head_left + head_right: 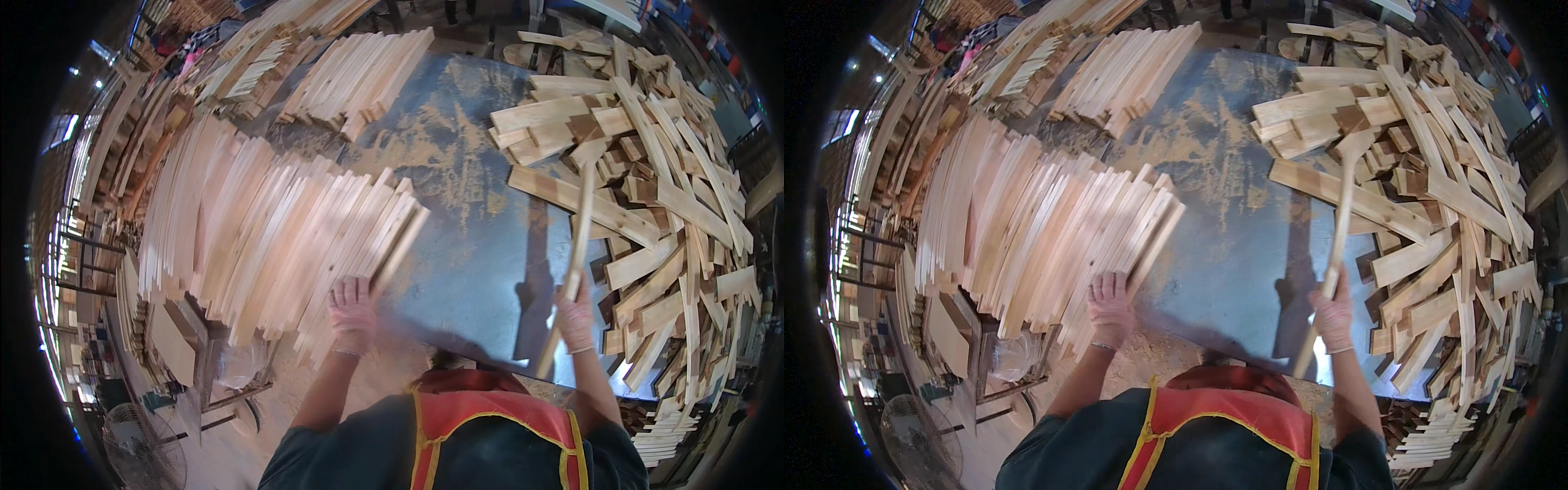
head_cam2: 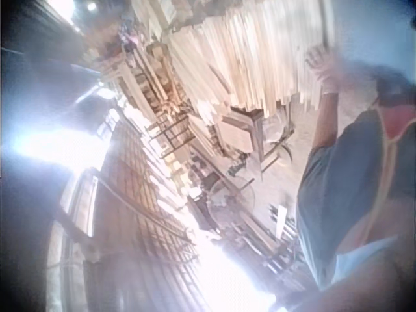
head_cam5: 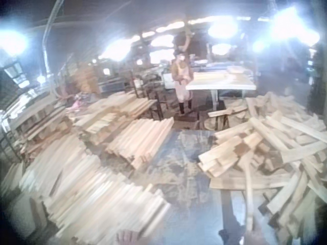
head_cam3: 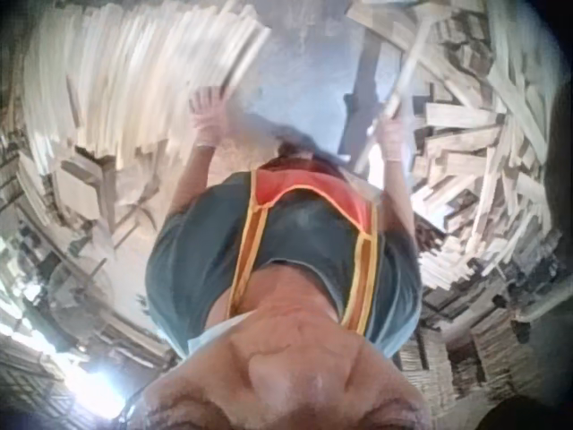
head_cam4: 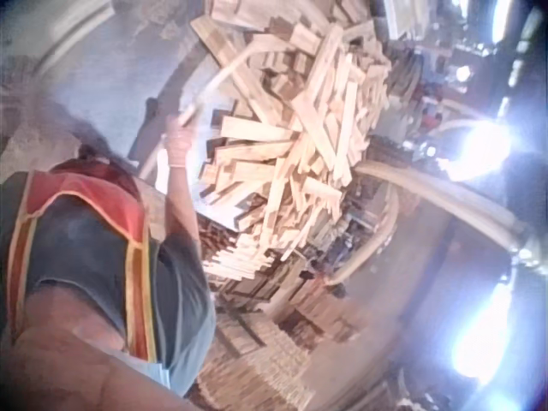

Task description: The person sorts and stacks wooden planks in a workshop environment. They pick up individual pieces from a large pile, inspect them, and place them into organized stacks on a metal table. The process involves repetitive picking, turning, and stacking of the wood.

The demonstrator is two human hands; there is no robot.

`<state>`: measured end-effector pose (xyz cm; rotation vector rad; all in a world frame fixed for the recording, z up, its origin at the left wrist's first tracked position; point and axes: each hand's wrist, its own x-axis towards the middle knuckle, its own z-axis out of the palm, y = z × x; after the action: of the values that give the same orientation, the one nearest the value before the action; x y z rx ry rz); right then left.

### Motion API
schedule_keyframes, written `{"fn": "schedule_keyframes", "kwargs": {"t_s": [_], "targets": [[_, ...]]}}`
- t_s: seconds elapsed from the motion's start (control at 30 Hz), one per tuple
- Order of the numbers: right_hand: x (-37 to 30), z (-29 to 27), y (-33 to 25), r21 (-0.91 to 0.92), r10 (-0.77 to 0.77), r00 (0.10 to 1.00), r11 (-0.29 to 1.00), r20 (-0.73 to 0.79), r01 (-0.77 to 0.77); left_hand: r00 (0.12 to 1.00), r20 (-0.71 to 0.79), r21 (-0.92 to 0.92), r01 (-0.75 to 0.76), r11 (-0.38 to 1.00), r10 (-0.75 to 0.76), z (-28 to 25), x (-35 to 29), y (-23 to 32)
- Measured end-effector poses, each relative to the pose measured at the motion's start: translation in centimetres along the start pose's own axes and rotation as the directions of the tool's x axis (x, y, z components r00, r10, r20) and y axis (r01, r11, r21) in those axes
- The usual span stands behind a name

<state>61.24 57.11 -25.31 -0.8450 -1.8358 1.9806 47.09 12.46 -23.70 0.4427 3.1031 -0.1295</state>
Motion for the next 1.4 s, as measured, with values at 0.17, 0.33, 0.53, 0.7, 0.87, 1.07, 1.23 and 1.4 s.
{"fn": "schedule_keyframes", "kwargs": {"t_s": [0.17,0.33,0.53,0.7,0.87,1.07,1.23,1.4], "targets": [[-3.7,11.2,4.6,-0.179,0.237,0.955,0.962,0.180,-0.205,0.966,0.211,-0.064,-0.141,0.988,0.151,0.9,0.2,-0.2],[-5.0,19.4,10.2,-0.395,-0.204,0.746,0.743,0.634,0.539,0.807,0.542,-0.451,0.045,0.891,0.234,-6.4,0.8,9.3],[0.3,15.9,-1.4,-0.523,0.116,0.809,0.813,0.576,0.255,0.979,0.087,-0.226,-0.161,0.961,0.185,-1.7,-0.6,5.4],[12.4,2.3,-8.6,-0.868,-0.120,0.959,0.408,0.256,0.283,0.926,-0.301,0.220,-0.166,0.961,0.229,8.9,-2.6,-3.4],[20.9,-7.0,-10.7,-0.949,-0.185,0.932,-0.090,0.313,0.301,0.981,-0.123,0.170,-0.125,0.978,0.147,8.3,-0.2,-1.0],[15.9,-6.5,-12.9,-0.904,0.188,0.884,0.087,0.428,0.419,0.951,0.097,-0.118,-0.280,0.953,0.292,-0.4,1.2,18.1],[12.0,-17.7,-17.5,-0.798,-0.595,0.747,0.274,0.298,0.537,0.899,0.104,-0.227,-0.395,0.890,0.426,-2.1,1.5,24.7],[12.3,-37.0,-12.2,-0.957,-0.571,0.783,0.017,-0.248,-0.291,0.832,0.088,-0.357,-0.487,0.797,0.548,-1.4,1.8,29.9]]}}
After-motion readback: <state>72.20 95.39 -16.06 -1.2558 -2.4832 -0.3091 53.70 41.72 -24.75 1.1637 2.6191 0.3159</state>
